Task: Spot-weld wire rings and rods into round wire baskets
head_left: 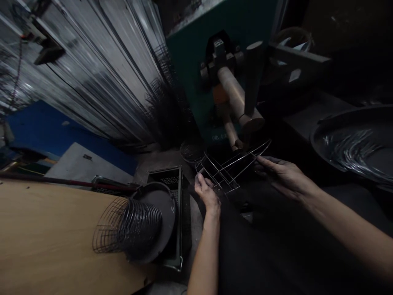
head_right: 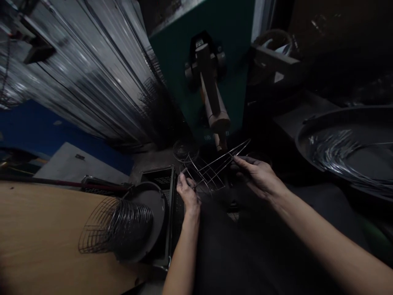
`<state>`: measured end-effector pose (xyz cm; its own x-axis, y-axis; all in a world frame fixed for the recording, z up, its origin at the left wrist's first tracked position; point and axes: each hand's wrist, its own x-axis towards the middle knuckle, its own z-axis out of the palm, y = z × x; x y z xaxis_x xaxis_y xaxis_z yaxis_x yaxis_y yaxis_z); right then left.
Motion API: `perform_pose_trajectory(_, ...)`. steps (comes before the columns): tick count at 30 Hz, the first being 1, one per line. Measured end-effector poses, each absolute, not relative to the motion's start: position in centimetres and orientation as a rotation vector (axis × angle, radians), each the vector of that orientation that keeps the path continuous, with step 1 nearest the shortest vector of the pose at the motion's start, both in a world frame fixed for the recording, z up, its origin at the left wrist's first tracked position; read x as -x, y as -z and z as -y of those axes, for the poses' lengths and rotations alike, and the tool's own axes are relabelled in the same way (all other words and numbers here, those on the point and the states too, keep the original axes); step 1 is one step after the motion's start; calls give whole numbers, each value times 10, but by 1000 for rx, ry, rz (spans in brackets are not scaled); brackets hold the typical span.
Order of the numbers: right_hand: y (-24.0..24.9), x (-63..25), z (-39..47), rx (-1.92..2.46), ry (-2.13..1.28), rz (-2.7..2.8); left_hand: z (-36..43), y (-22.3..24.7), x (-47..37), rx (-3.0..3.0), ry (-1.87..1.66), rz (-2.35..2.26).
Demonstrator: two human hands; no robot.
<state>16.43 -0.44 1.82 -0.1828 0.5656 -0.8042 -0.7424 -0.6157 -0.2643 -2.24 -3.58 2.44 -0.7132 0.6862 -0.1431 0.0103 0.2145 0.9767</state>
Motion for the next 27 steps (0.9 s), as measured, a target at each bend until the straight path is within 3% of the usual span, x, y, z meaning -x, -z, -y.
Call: perform_pose_trajectory(27,-44,-160,-14,1261,-1931,-284,20,-29,16,-621,-1474,-1926)
